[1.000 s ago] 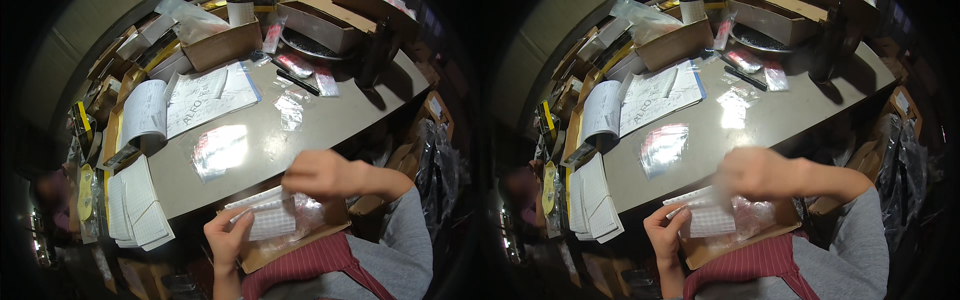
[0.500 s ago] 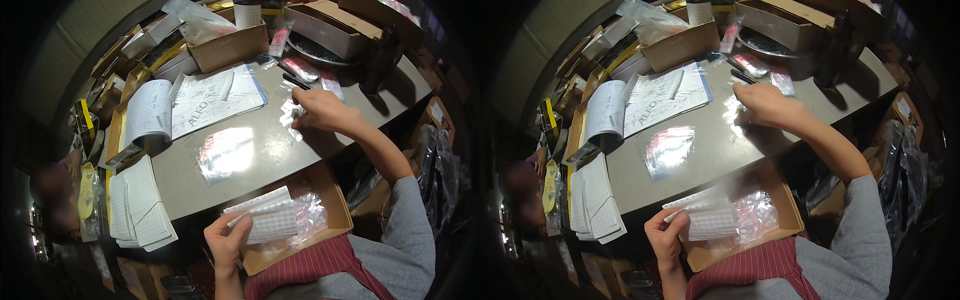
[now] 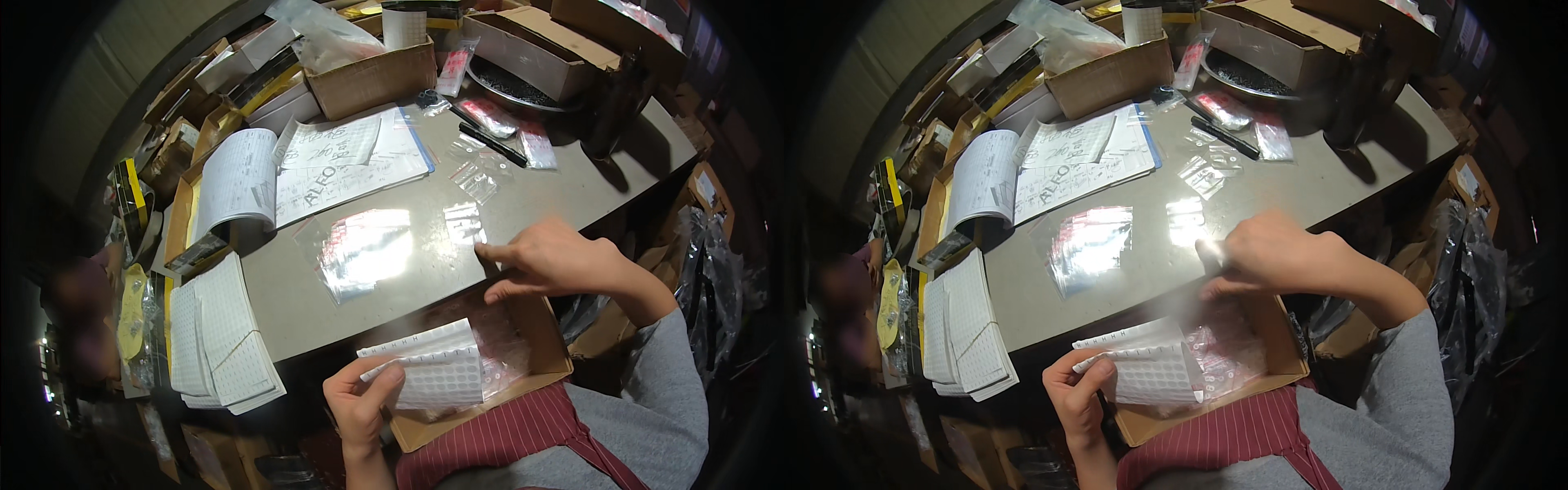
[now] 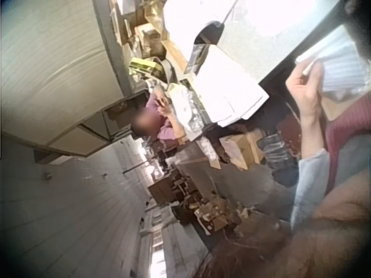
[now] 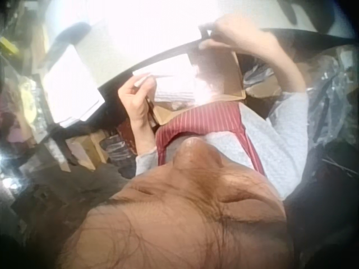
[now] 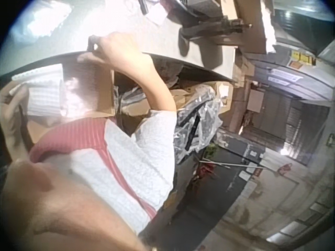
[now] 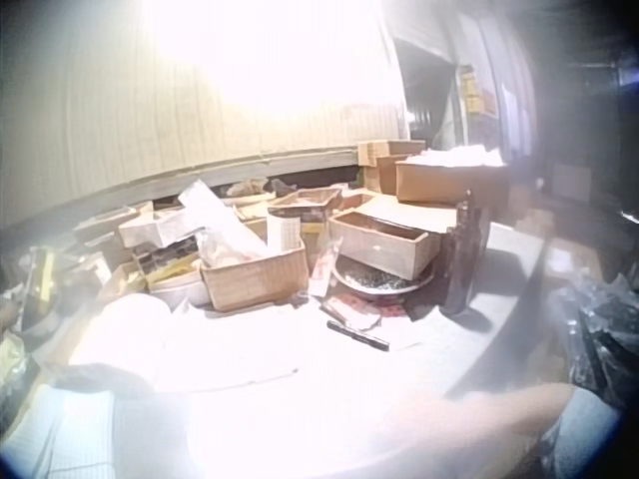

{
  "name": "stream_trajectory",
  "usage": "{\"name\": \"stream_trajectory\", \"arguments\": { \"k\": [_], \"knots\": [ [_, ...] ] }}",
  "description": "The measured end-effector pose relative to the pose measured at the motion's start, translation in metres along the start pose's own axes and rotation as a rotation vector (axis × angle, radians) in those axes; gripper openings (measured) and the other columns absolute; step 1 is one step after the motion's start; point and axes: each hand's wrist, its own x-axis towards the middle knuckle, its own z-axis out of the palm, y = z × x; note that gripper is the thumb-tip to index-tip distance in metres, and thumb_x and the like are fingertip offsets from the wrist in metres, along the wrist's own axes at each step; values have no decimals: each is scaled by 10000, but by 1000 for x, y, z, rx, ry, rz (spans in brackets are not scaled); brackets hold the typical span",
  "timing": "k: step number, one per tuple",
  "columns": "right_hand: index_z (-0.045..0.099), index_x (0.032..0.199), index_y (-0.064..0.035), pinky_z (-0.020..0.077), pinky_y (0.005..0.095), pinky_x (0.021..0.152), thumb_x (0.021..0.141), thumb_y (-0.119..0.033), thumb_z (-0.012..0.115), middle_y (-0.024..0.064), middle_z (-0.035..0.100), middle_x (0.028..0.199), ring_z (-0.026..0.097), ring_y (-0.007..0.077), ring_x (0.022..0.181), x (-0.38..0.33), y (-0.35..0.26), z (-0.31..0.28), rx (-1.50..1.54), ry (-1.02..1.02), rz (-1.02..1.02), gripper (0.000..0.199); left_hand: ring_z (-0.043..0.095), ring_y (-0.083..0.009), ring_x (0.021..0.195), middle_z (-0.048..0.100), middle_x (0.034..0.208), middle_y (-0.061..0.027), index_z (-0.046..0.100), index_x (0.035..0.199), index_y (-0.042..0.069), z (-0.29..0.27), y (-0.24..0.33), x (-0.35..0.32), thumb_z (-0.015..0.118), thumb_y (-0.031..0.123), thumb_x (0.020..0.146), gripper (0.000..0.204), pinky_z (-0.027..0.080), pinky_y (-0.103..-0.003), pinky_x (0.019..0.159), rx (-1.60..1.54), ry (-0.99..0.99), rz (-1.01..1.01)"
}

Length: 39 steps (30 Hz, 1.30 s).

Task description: The person repeatedly picks up sheets of small square stickers, peels individual stickers off, and places them into a small cardboard box. The person handles the sticker sheets one at a time and continues the process throughout the clip.

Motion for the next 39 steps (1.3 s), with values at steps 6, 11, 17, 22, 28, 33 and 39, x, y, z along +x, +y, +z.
{"name": "stream_trajectory", "arguments": {
  "k": [6,11,17,22,28,33,39],
  "knots": [
    [623,1044,4,536,433,786,822,-82,696,195,669,968,664,357,892,22,29,-3,536,334,-97,249,661,-119,798,748,877,-80,771,984,-60,14,3,1,785,20,813,189,494,-241,763,46,-6,-9],
    [559,984,5,522,459,743,841,-80,647,187,621,892,639,359,831,56,19,-3,433,196,-153,189,652,-112,775,742,855,-69,772,964,-55,16,3,-1,785,36,807,181,485,-237,750,79,14,6],
    [571,1075,0,521,408,890,787,-150,770,142,612,996,610,340,995,65,16,17,-207,420,-197,381,665,-123,798,748,872,-78,770,972,-63,15,5,-3,773,7,812,175,498,-245,772,94,17,10],
    [550,1103,-34,528,421,881,792,-132,747,151,603,1059,598,336,1018,39,4,-9,-50,395,-171,381,675,-140,821,757,883,-94,775,977,-62,14,4,-3,752,-34,818,164,511,-258,790,211,-28,111],
    [533,1217,-49,519,449,935,737,-34,769,166,578,1117,590,357,1095,21,-31,-6,395,183,-405,535,691,-165,809,769,886,-121,793,970,-30,23,4,4,774,-44,796,176,519,-272,772,466,-132,287],
    [571,1014,-19,505,438,827,703,-80,741,153,563,1007,578,344,959,16,-50,9,396,272,-494,359,654,-190,687,716,792,-120,794,959,4,35,6,10,802,-35,779,185,492,-292,641,621,-173,470],
    [570,913,-24,500,394,763,774,-115,649,101,557,892,571,273,838,14,-59,20,125,453,-518,184,644,-170,656,703,762,-114,792,962,9,34,-8,14,803,-17,791,173,487,-287,594,599,-143,412]
  ]
}}
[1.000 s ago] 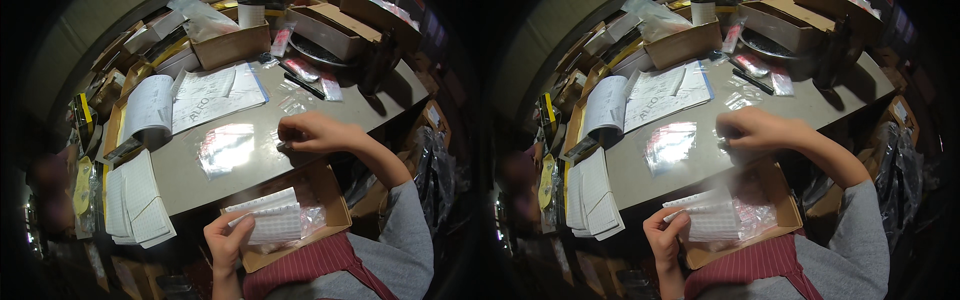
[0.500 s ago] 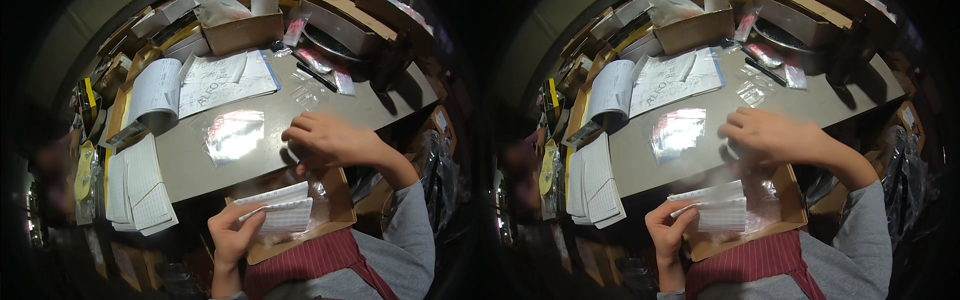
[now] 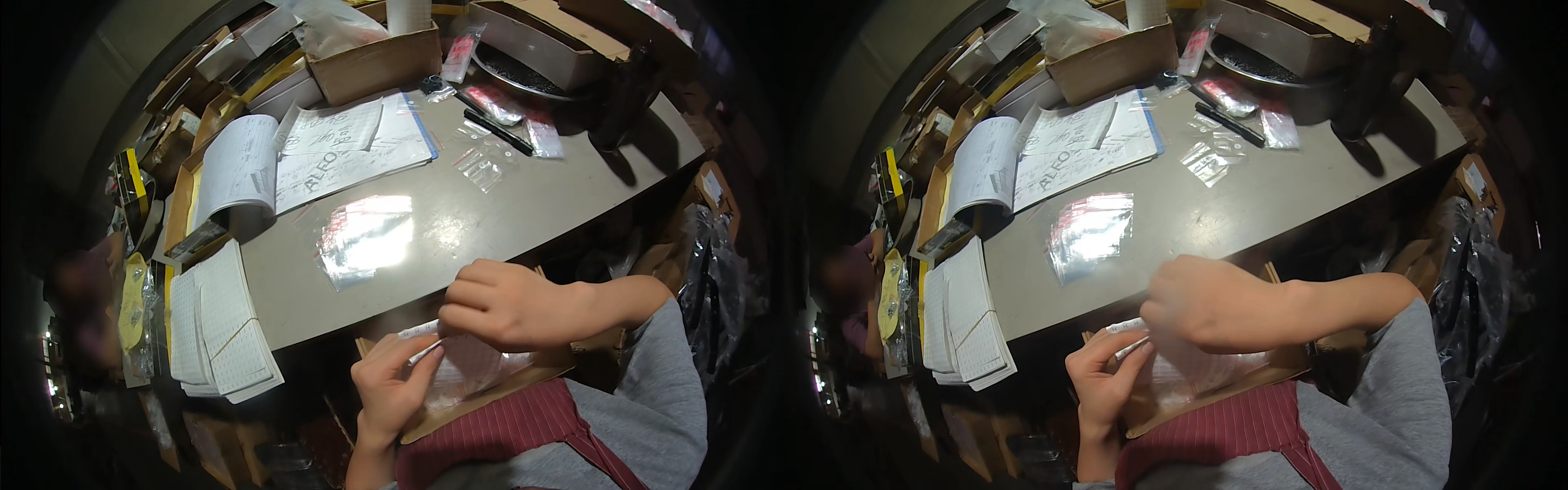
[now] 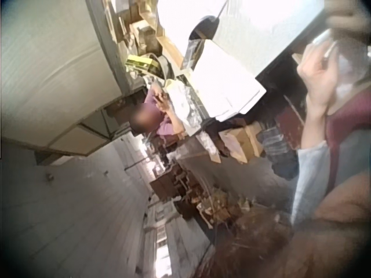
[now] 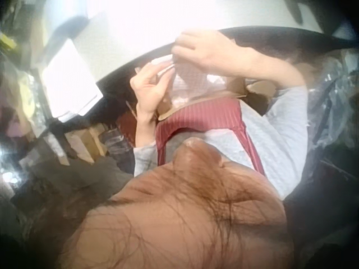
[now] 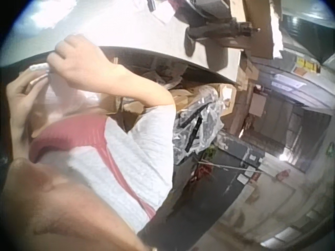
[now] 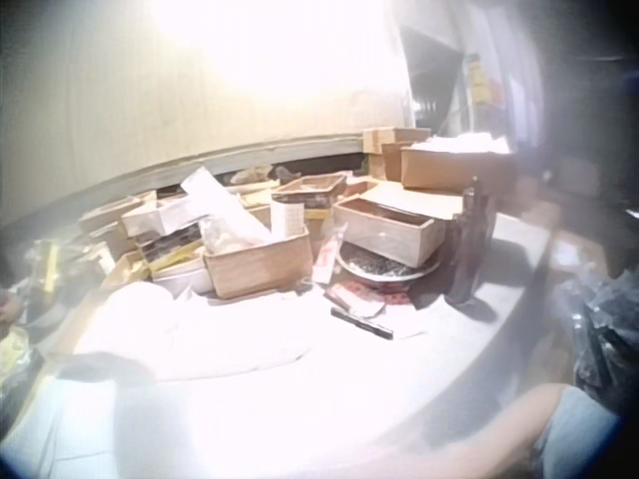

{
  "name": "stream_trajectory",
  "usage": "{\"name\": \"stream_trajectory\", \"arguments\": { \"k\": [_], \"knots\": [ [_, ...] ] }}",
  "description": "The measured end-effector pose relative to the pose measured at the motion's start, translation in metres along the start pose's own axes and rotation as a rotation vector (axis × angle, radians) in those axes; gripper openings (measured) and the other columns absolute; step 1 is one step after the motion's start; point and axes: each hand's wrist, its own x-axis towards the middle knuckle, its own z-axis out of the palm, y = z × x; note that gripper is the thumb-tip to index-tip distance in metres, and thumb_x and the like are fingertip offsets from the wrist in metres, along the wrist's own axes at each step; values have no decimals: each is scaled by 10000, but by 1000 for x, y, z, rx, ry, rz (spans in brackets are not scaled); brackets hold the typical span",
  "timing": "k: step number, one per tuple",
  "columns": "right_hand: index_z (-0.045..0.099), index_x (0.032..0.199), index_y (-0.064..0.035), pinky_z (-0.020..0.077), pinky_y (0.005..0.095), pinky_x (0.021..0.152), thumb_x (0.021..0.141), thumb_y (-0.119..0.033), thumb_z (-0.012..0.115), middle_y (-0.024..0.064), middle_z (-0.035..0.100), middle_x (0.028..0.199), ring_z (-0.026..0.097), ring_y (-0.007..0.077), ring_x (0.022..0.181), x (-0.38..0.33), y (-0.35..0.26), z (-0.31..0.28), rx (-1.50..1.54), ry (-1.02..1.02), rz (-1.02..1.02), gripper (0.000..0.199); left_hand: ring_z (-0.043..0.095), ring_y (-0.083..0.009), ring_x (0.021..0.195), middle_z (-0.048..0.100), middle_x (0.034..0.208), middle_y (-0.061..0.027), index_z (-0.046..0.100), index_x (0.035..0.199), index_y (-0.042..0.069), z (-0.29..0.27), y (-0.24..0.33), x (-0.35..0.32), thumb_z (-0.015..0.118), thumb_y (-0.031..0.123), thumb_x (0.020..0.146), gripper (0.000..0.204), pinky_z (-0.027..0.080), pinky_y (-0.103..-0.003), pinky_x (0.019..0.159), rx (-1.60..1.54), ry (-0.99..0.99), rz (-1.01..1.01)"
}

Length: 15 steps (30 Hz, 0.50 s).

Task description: The person repeatedly picks up sheets of small square stickers, peels individual stickers off, and places them into a small cardboard box. The person handles the sticker sheets one at a time and continues the process throughout the clip.

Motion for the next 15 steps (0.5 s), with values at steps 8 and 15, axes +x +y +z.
{"name": "stream_trajectory", "arguments": {
  "k": [8,15],
  "knots": [
    [590,874,-17,518,444,734,813,-111,713,158,618,831,635,347,816,-5,109,-42,136,84,317,166,679,-114,827,763,886,-77,781,1000,-52,0,-6,2,772,-8,857,149,527,-252,763,-172,-38,-297],
    [624,919,30,511,470,761,843,-176,718,221,663,865,656,395,856,-3,168,-48,12,-235,499,239,677,-110,825,762,891,-72,781,999,-49,1,-9,0,778,4,865,144,532,-252,764,-244,-44,-337]
  ]
}}
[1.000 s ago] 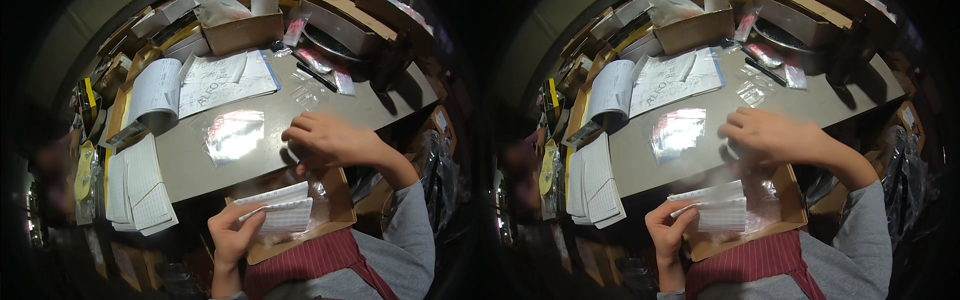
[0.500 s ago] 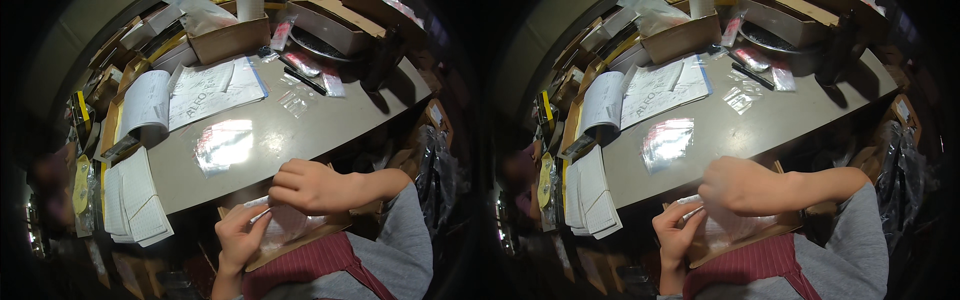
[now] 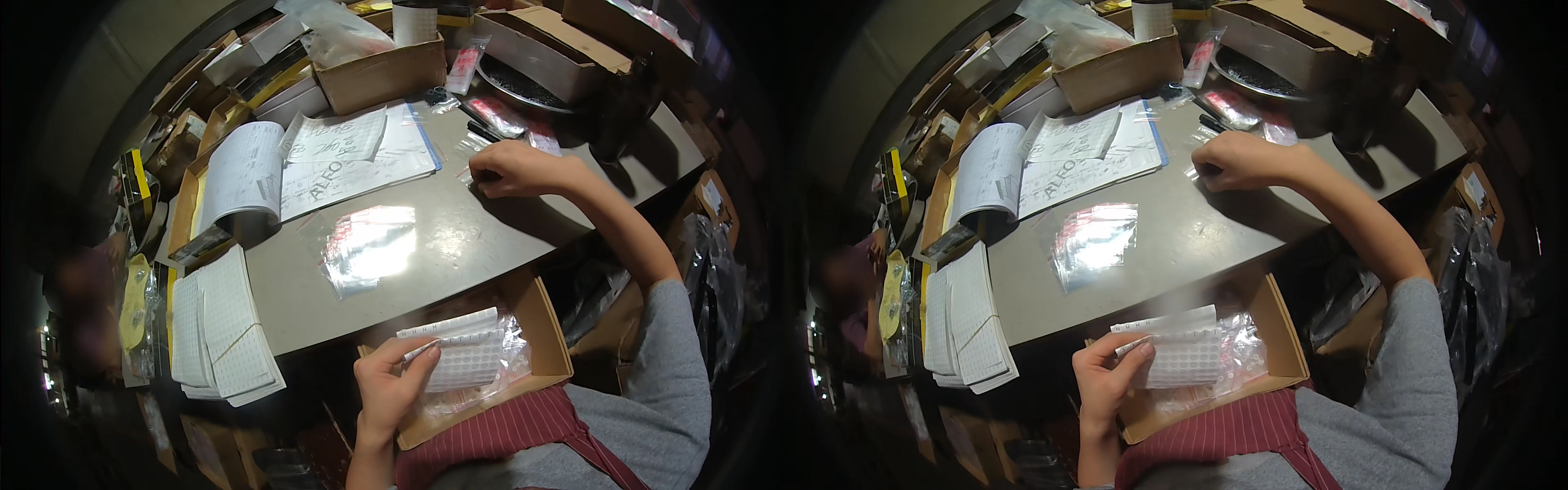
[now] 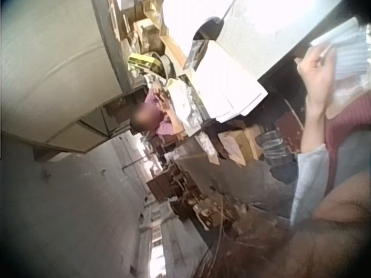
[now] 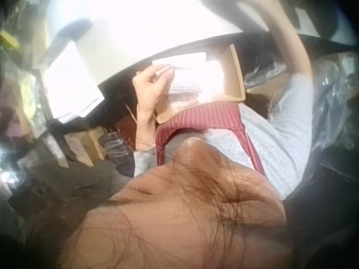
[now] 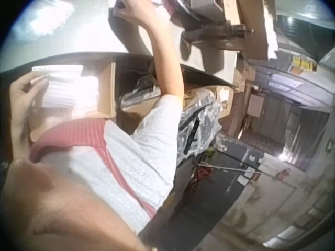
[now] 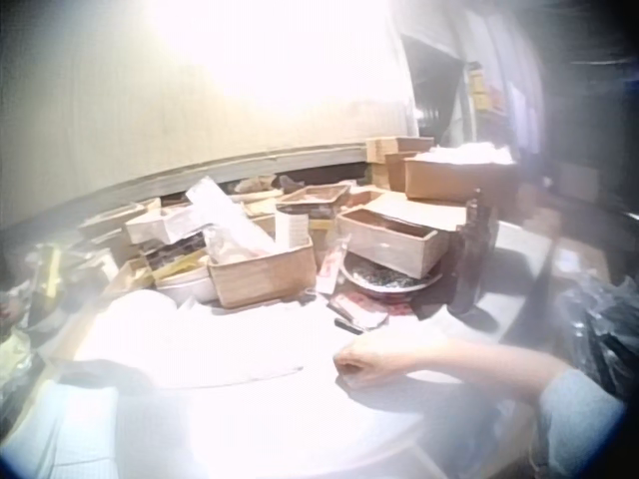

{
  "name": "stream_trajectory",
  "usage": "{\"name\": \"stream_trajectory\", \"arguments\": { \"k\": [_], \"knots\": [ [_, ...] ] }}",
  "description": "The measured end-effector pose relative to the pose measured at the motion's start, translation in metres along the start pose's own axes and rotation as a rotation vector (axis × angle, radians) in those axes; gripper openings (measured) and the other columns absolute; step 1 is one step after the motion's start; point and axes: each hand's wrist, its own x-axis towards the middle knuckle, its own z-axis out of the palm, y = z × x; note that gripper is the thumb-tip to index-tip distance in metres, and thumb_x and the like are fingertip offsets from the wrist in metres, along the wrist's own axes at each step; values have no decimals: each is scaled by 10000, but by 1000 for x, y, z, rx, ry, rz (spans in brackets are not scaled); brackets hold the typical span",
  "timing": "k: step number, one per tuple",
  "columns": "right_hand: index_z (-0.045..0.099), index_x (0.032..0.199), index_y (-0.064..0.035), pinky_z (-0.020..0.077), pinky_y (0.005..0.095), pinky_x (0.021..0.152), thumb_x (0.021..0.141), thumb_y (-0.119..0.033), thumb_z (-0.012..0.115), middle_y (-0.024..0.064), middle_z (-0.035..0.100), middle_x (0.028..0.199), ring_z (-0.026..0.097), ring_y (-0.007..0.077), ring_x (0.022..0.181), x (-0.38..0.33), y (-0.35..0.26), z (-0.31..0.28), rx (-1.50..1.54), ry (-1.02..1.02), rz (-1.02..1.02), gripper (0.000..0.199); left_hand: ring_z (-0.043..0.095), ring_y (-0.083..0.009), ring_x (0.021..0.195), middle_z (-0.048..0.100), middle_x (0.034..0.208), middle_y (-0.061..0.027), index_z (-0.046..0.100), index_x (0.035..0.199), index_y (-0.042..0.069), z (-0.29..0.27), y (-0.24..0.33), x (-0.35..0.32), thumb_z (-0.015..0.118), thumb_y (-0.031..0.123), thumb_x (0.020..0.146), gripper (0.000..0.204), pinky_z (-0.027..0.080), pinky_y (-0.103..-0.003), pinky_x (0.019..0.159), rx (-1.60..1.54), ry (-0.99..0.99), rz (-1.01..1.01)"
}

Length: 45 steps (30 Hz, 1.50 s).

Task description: The person repeatedly picks up sheets of small square stickers, peels individual stickers off, and places them into a small cardboard box. The person handles the sticker sheets one at a time and continues the process throughout the clip.

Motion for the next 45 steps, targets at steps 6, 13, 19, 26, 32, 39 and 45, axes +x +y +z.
{"name": "stream_trajectory", "arguments": {
  "k": [6,13,19,26,32,39,45],
  "knots": [
    [591,1014,3,516,484,787,800,-389,845,220,677,914,660,424,916,-2,-8,-13,-162,-68,206,514,676,-117,814,760,888,-78,779,988,-56,-3,3,-5,782,7,858,145,532,-256,762,-55,23,-18],
    [615,1185,-28,522,485,739,848,-426,797,202,681,812,696,400,850,-25,-55,-6,117,-131,67,553,687,-140,842,770,922,-109,780,1008,-62,-15,16,-16,792,-13,845,170,529,-259,768,-168,8,-29],
    [684,1146,-43,543,513,752,950,-331,695,216,709,838,697,411,840,-52,-35,-9,-156,-121,287,349,684,-137,844,770,928,-107,777,1013,-71,-20,15,-20,791,-12,844,179,530,-262,790,-206,10,-57],
    [660,1100,11,513,441,769,857,-127,701,212,679,939,662,368,868,-53,-25,-11,139,89,72,282,680,-134,845,767,930,-107,773,1031,-69,-11,14,-18,789,-14,853,187,528,-258,786,-243,-11,-62],
    [551,972,5,503,449,780,846,-84,680,166,619,874,624,370,880,-42,-31,11,4,50,-41,201,679,-134,854,768,934,-107,774,1032,-68,-14,12,-22,791,-12,856,185,524,-259,790,-258,13,-56],
    [566,1171,2,476,447,905,868,-236,753,156,627,1022,599,349,1031,-43,-13,20,-373,282,-23,429,680,-138,863,769,939,-110,776,1025,-67,-15,12,-25,793,-14,854,180,525,-262,801,-276,48,-51],
    [453,1497,-45,335,528,1205,981,-412,653,265,387,1564,388,442,1439,-56,-34,33,-84,7,-158,664,681,-142,855,769,934,-110,775,1026,-69,-20,16,-29,785,-23,850,182,527,-261,793,-264,50,-22]
  ]
}}
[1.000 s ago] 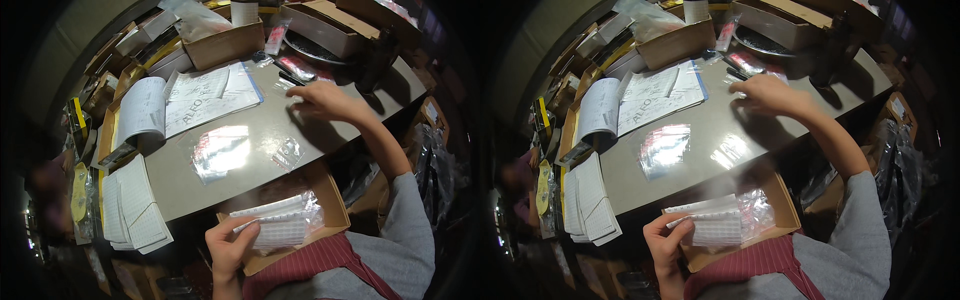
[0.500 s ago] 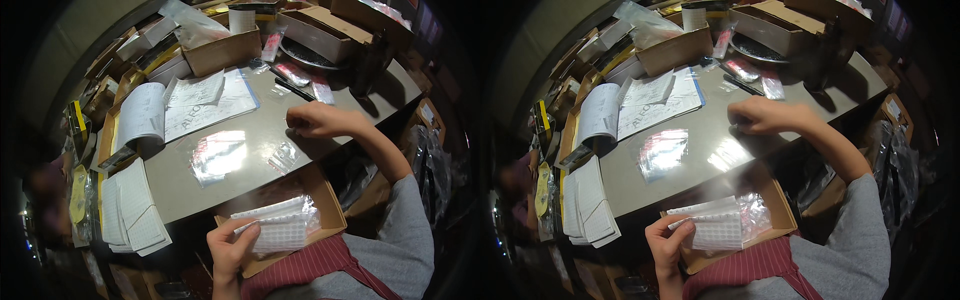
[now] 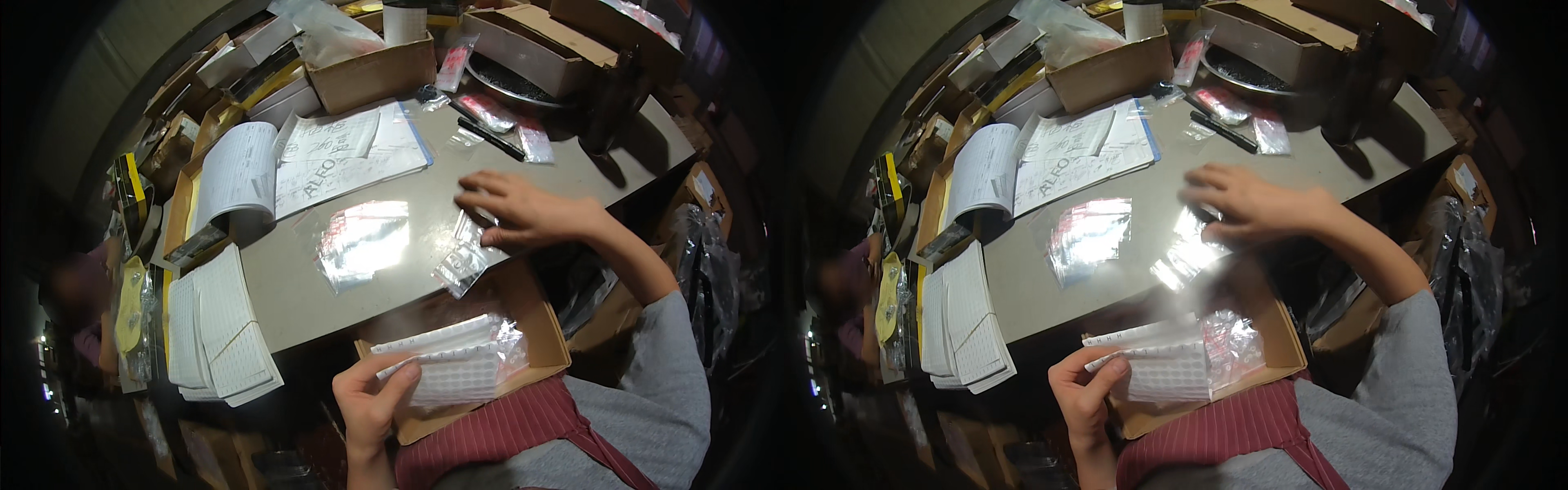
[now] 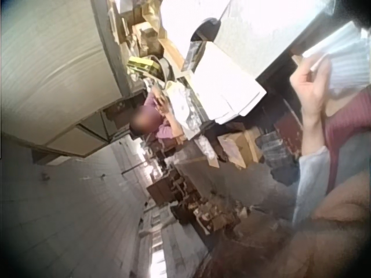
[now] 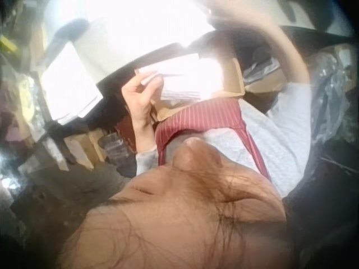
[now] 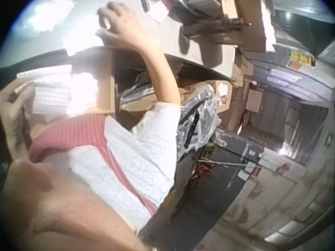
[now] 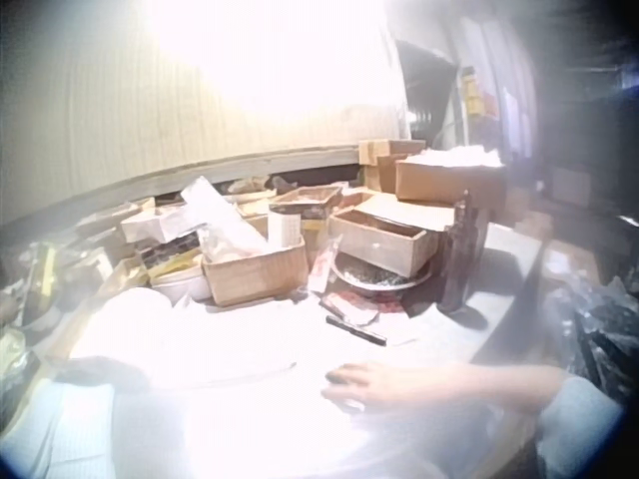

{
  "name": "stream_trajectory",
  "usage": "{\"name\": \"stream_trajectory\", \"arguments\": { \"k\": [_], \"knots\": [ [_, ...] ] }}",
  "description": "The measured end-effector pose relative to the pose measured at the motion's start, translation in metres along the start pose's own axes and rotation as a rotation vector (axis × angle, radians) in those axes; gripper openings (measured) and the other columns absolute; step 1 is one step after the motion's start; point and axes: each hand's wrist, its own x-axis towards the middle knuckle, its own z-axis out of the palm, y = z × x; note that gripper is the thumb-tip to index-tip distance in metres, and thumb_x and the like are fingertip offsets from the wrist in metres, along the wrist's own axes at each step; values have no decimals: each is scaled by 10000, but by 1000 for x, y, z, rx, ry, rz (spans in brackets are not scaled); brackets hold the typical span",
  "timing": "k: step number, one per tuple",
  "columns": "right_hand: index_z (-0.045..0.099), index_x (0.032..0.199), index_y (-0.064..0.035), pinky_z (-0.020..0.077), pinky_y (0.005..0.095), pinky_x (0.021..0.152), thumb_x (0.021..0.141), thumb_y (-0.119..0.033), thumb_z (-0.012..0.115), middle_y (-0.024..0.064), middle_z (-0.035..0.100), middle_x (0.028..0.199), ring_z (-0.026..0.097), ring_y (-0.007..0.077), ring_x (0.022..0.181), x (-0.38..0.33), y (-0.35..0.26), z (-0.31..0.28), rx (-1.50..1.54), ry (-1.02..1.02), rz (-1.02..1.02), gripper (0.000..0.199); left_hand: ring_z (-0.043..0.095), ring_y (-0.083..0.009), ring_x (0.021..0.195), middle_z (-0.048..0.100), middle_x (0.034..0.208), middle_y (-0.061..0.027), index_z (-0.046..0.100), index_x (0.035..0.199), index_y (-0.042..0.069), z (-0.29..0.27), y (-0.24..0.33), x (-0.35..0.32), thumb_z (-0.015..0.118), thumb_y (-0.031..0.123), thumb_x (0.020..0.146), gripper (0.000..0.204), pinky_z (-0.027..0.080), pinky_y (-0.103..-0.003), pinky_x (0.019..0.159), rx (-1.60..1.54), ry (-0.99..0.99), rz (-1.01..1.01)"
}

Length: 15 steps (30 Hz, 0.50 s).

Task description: The person repeatedly picks up sheets of small square stickers, peels individual stickers off, and places them into a small cardboard box. The person handles the sticker sheets one at a time and continues the process throughout the clip.

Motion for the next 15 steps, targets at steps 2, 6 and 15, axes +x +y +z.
{"name": "stream_trajectory", "arguments": {
  "k": [2,6,15],
  "knots": [
    [440,1525,-70,280,536,1247,1040,-342,572,258,336,1613,304,434,1510,-9,-23,14,119,-33,-120,572,686,-144,850,771,935,-113,776,1025,-69,-1,1,0,779,-27,848,182,532,-261,784,12,-10,-8],
    [549,1430,-39,374,496,1209,992,-188,600,223,453,1553,420,396,1461,-20,-62,6,462,-181,-255,466,703,-146,849,778,938,-127,782,1018,-60,1,1,3,771,-33,839,181,541,-258,768,105,-57,29],
    [564,1177,0,509,446,856,805,-64,669,173,579,1003,599,365,946,4,-110,0,510,107,-312,391,712,-179,793,763,884,-135,776,968,-35,30,1,18,770,-47,795,174,537,-271,730,471,-149,398]
  ]
}}
